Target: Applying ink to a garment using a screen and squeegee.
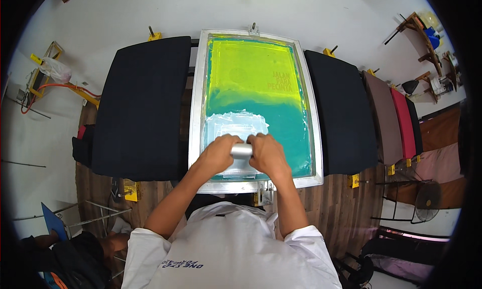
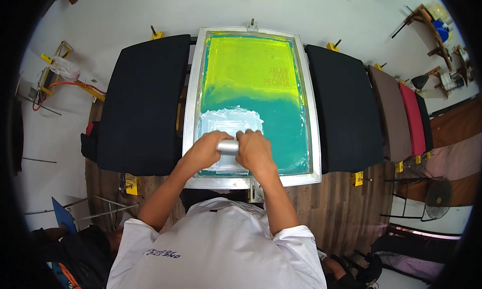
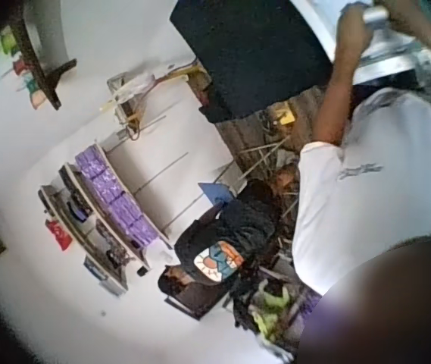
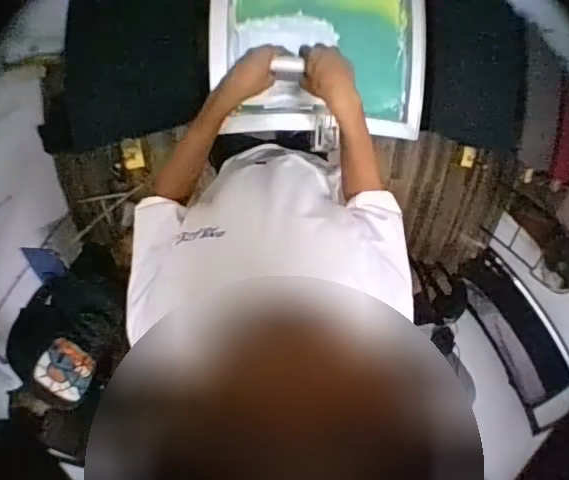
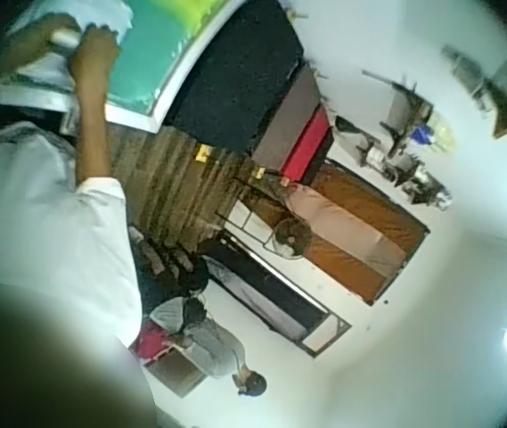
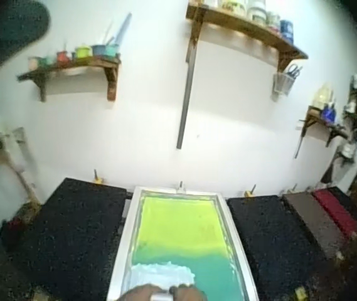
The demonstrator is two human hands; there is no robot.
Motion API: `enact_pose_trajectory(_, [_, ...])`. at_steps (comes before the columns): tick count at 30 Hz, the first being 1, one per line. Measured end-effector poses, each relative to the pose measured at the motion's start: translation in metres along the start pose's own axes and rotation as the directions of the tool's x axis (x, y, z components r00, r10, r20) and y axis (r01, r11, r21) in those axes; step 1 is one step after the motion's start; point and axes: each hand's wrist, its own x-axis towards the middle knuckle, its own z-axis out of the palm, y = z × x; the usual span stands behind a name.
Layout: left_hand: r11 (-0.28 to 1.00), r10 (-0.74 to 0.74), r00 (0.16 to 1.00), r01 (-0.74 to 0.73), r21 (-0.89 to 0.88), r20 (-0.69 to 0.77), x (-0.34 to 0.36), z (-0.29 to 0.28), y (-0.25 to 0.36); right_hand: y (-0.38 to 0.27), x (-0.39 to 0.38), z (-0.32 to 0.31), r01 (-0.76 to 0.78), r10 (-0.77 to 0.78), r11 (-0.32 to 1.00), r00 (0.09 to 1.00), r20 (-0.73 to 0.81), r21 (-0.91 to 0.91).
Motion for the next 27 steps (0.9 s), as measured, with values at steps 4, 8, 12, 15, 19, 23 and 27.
enact_pose_trajectory(4, [0.968,0.248,0.964,-0.249,0.001,-0.099,-0.005,0.02,-0.044,-0.015,-0.007,0.035,-0.061,0.054,0.987,0.997,-0.052,-0.151])
enact_pose_trajectory(8, [0.972,0.154,0.985,-0.137,0.193,-0.075,-0.051,0.032,-0.038,-0.027,-0.042,0.064,0.018,-0.049,0.98,0.987,-0.154,-0.197])
enact_pose_trajectory(12, [0.969,0.096,0.994,-0.082,0.234,-0.051,-0.069,0.027,-0.021,-0.031,-0.049,0.045,0.06,-0.067,0.989,0.997,-0.047,-0.138])
enact_pose_trajectory(15, [0.96,0.109,0.991,-0.086,0.265,-0.074,-0.062,0.025,-0.011,-0.02,-0.039,0.04,0.098,-0.104,0.993,0.991,-0.089,-0.072])
enact_pose_trajectory(19, [0.871,0.241,0.947,-0.114,0.479,-0.214,-0.035,0.023,-0.006,-0.002,-0.017,0.043,0.143,-0.134,0.989,0.977,-0.167,0.042])
enact_pose_trajectory(23, [0.829,0.277,0.947,-0.15,0.538,-0.163,-0.037,0.041,-0.018,0.004,-0.031,0.06,0.115,-0.092,0.987,0.978,-0.186,0.116])
enact_pose_trajectory(27, [0.872,0.244,0.962,-0.164,0.461,-0.119,-0.061,0.053,-0.009,0.0,-0.061,0.059,0.049,-0.035,0.988,0.995,-0.099,0.146])
